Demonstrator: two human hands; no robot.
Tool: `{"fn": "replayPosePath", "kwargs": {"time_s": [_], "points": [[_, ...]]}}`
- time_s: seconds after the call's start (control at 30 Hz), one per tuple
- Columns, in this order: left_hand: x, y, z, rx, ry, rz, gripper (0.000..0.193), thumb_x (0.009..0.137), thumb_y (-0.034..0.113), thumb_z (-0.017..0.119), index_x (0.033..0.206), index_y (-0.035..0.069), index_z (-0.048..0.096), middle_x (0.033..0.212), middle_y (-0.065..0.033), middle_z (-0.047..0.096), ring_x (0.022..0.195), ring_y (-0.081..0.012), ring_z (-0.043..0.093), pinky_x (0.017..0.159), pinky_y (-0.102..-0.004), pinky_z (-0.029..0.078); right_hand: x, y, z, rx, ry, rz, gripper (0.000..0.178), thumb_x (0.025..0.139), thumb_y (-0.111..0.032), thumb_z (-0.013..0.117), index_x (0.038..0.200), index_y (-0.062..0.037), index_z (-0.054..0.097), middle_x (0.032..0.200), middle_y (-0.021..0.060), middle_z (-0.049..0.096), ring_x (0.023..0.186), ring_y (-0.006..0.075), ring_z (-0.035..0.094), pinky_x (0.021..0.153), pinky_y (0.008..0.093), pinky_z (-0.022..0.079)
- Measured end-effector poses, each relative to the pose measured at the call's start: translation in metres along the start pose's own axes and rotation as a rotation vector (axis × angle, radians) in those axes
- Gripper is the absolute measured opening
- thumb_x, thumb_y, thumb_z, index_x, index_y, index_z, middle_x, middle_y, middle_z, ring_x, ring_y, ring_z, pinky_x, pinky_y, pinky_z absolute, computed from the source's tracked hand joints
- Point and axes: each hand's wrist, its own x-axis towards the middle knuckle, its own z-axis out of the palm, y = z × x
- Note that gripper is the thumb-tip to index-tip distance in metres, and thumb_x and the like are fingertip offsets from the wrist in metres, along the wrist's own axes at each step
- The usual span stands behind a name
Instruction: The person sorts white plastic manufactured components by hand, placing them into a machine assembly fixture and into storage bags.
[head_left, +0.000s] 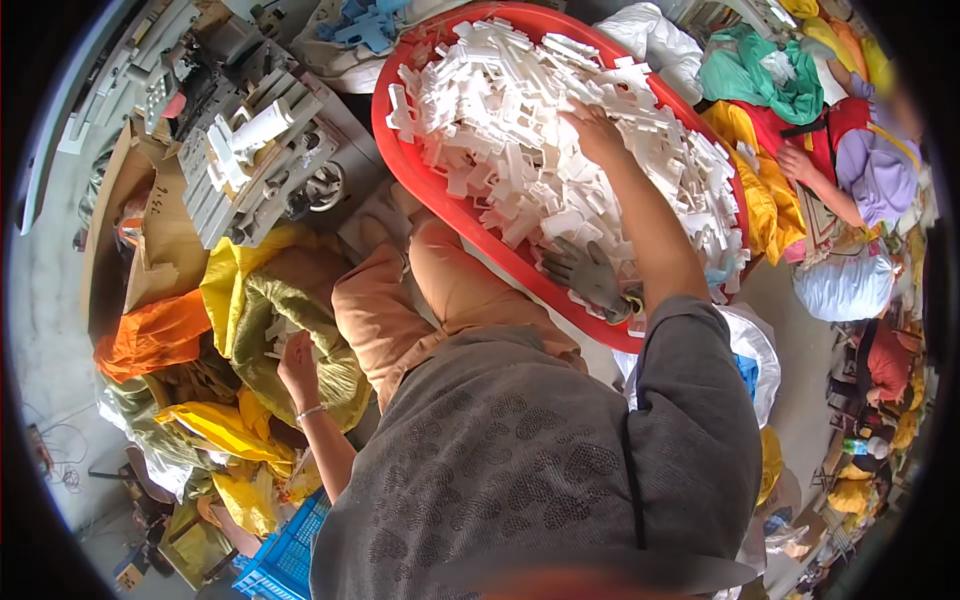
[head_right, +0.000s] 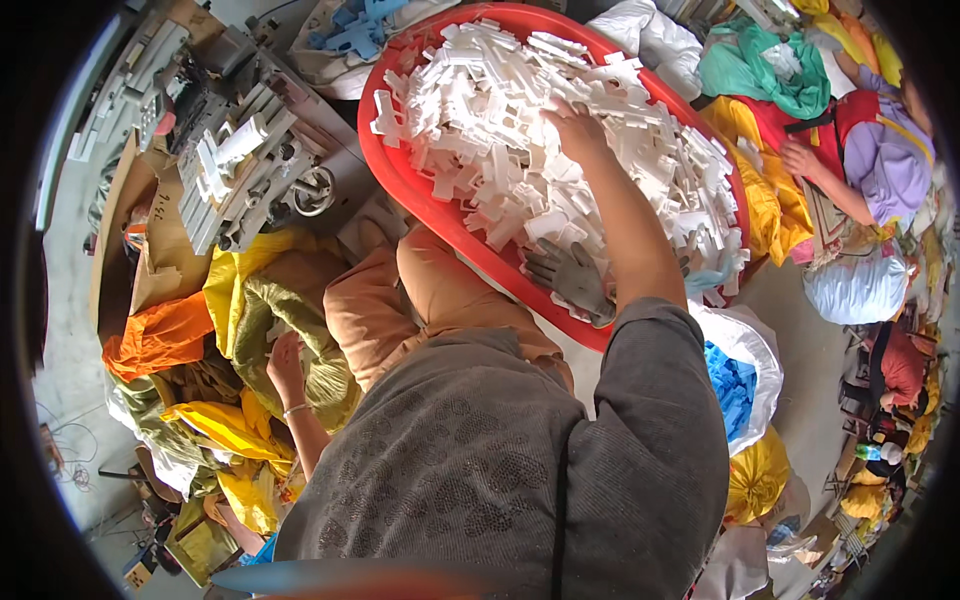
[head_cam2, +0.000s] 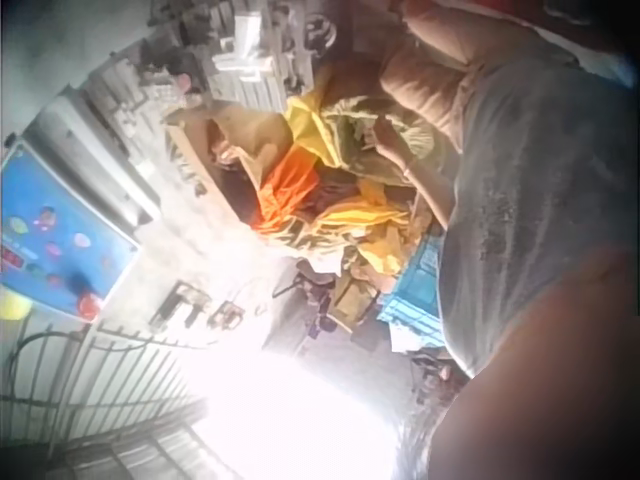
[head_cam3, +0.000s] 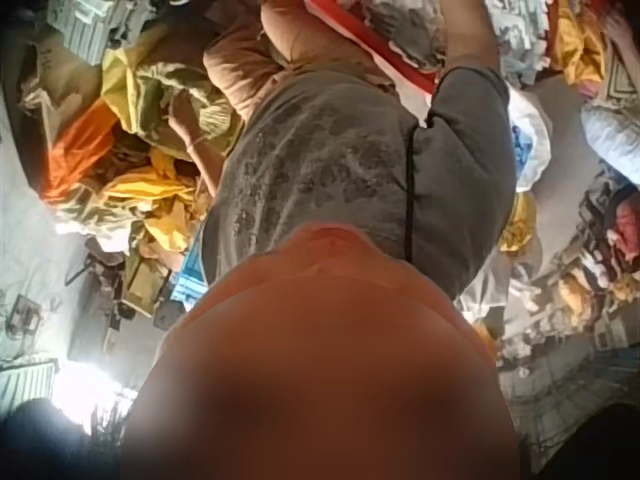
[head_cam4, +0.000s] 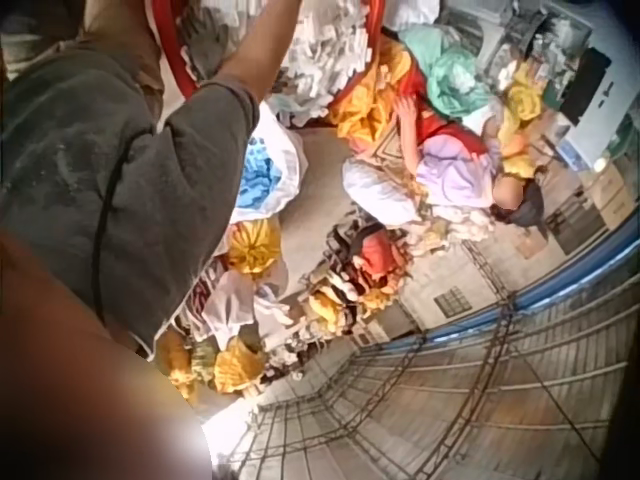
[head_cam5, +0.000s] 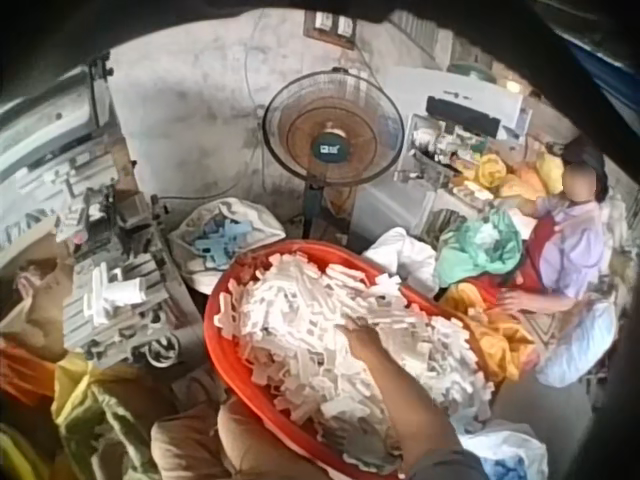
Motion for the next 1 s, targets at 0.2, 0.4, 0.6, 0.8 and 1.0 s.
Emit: {"fn": "replayPosePath", "kwargs": {"time_s": [0.2,0.4,0.6,0.8,1.0], "points": [[-0.008,0.032,-0.017,0.008,0.095,-0.002,0.019,0.089,0.014,0.057,0.101,0.001,0.065,0.086,-0.0088,0.069,0.079,-0.0144,0.067,0.068,-0.0259,0.051,0.062,-0.002,-0.053,0.475,-0.432,0.093,0.03,0.075,-0.024,0.059,0.101,-0.0093,0.06,0.094,0.0173,0.061,0.091,0.0329,0.059,0.078,0.0402,0.047],[0.013,0.068,-0.019,-0.039,0.14,0.07,0.017,0.086,0.012,0.06,0.098,0.002,0.066,0.08,-0.0112,0.067,0.069,-0.0161,0.063,0.064,-0.0271,0.048,0.017,0.002,-0.071,0.783,-0.285,0.04,0.03,0.082,-0.009,0.059,0.112,-0.0064,0.058,0.093,0.008,0.063,0.079,0.0195,0.06,0.066,0.0319,0.05],[0.058,0.144,-0.047,-0.013,0.309,0.261,0.014,0.086,0.01,0.06,0.096,0.003,0.066,0.079,-0.0115,0.067,0.066,-0.0145,0.064,0.059,-0.0269,0.049,-0.044,0.015,-0.03,0.48,-0.346,0.001,0.033,0.074,-0.002,0.064,0.106,0.0006,0.059,0.093,0.0152,0.061,0.073,0.0214,0.063,0.066,0.0309,0.051],[0.132,0.192,-0.06,-0.037,0.368,0.585,0.021,0.08,0.008,0.066,0.101,0.004,0.064,0.088,-0.0115,0.065,0.071,-0.0201,0.065,0.063,-0.0278,0.05,-0.026,-0.046,-0.124,1.04,-0.282,0.263,0.034,0.084,-0.002,0.056,0.117,0.0017,0.053,0.101,0.0112,0.06,0.076,0.0182,0.064,0.065,0.0245,0.052],[0.186,0.214,-0.05,-0.018,0.184,0.544,0.033,0.078,0.013,0.071,0.108,0.005,0.06,0.094,-0.0113,0.066,0.086,-0.0209,0.066,0.074,-0.0306,0.052,0.006,-0.09,-0.174,1.526,-0.103,0.285,0.038,0.089,-0.003,0.052,0.127,0.0024,0.045,0.115,0.0112,0.055,0.087,0.0169,0.061,0.074,0.0263,0.05]]}}
